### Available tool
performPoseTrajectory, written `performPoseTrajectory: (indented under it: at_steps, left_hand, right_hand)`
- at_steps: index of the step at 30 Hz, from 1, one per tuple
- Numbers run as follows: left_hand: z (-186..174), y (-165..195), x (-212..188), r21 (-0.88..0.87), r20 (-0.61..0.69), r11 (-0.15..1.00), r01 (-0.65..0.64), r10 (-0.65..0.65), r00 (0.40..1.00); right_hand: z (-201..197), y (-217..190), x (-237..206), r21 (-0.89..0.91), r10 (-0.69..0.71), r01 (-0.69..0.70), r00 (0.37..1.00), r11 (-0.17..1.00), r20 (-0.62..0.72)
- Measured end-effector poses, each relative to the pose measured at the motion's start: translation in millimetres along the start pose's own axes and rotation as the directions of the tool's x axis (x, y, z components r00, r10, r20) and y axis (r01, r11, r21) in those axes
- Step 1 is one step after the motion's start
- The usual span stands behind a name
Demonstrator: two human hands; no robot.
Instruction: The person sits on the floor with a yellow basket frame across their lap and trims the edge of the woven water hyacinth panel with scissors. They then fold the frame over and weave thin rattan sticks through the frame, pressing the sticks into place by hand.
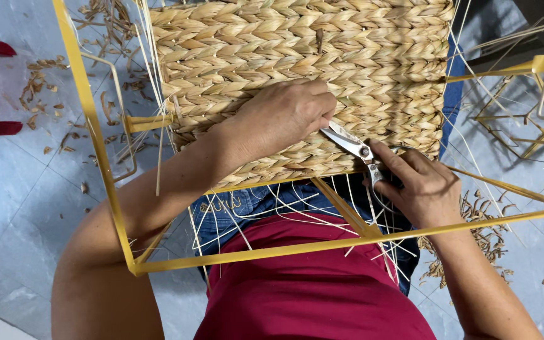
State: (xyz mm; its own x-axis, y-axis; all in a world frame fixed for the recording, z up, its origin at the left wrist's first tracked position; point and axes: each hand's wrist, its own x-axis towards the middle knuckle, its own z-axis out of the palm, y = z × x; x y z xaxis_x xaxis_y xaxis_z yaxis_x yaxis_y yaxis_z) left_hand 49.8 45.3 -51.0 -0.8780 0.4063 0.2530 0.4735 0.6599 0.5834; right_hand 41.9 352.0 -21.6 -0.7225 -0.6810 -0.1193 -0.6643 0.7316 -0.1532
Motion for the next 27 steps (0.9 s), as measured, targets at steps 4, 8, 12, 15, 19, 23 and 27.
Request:
performPoseTrajectory:
  at_steps: [4,8,12,15,19,23,27]
  left_hand:
    - [5.9,-4.3,8.6,-0.087,0.055,0.992,0.090,-0.085,0.995]
    - [-11.6,-7.0,10.5,-0.224,-0.003,0.958,0.181,-0.186,0.982]
    - [-60.6,-13.2,-4.0,-0.496,-0.029,0.770,0.401,-0.477,0.879]
    - [-82.6,-10.4,-15.6,-0.370,-0.026,0.754,0.543,-0.592,0.806]
    - [-71.0,2.3,-18.2,-0.252,0.163,0.706,0.662,-0.643,0.748]
    - [-54.7,3.2,-17.5,-0.099,0.119,0.840,0.533,-0.522,0.845]
    - [-45.6,-5.2,-18.1,0.057,0.125,0.894,0.445,-0.449,0.885]
  right_hand:
    - [7.3,3.6,1.0,0.000,-0.041,0.041,0.999,0.999,-0.033]
    - [13.4,6.0,-0.1,0.092,-0.070,0.074,0.996,0.993,-0.047]
    - [9.7,4.4,0.4,0.362,-0.024,0.073,0.990,0.929,-0.138]
    - [-2.0,1.5,2.8,0.341,0.079,-0.082,0.997,0.937,0.021]
    - [-11.1,-10.2,15.6,0.306,0.029,-0.027,1.000,0.952,-0.003]
    - [-13.4,-15.9,28.6,0.230,-0.037,0.037,0.999,0.973,-0.004]
    - [-7.0,-12.6,30.6,0.296,0.014,-0.016,1.000,0.955,0.009]
